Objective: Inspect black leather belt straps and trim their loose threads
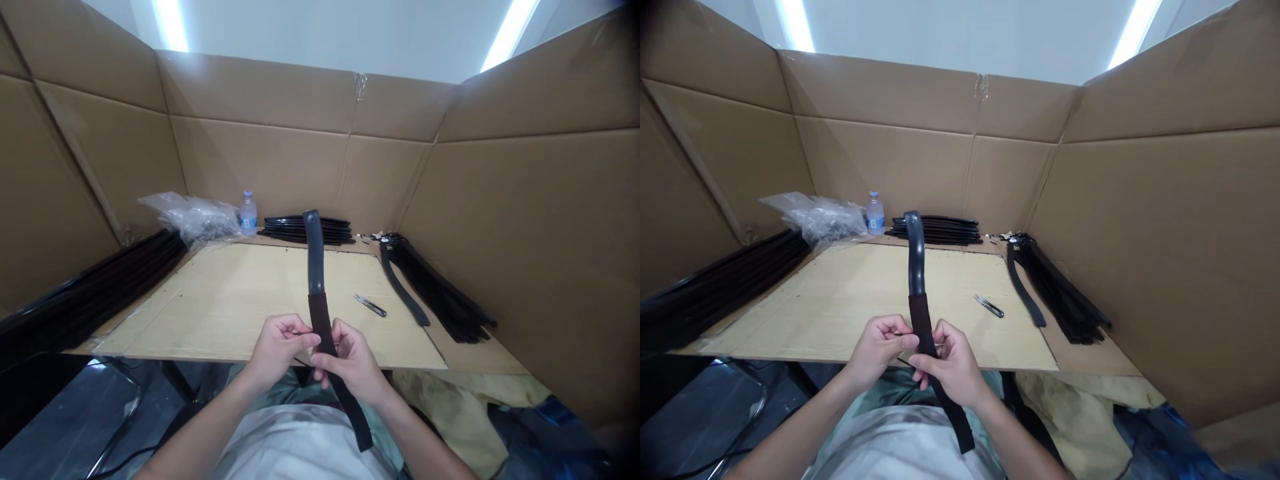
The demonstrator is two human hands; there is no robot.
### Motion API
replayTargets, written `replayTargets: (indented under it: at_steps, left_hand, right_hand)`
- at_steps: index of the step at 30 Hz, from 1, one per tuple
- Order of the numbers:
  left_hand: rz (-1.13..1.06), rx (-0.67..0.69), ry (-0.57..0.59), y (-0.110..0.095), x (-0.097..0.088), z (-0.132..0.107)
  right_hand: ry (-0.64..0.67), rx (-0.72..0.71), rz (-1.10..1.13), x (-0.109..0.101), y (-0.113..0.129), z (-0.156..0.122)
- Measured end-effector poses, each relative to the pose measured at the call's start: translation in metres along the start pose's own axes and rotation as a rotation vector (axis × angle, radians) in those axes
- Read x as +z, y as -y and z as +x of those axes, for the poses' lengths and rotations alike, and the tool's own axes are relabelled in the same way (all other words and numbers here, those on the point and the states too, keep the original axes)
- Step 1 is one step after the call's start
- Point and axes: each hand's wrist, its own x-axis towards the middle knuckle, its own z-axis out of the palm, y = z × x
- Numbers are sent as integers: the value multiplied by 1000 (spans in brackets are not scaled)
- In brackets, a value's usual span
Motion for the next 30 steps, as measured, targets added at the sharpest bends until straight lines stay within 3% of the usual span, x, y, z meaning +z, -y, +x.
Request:
replayTargets:
  at_steps: [10,22,28,30]
  left_hand:
    - [28,88,-86,5,-3,5]
    - [50,46,-94,1,6,-5]
    - [-74,23,52,0,9,-6]
    - [-79,34,50,0,9,-5]
  right_hand:
    - [-12,-43,154,1,-1,2]
    - [-21,-15,-9,7,1,-1]
    - [-47,-18,-24,11,5,-3]
    - [-37,-48,-12,10,4,-4]
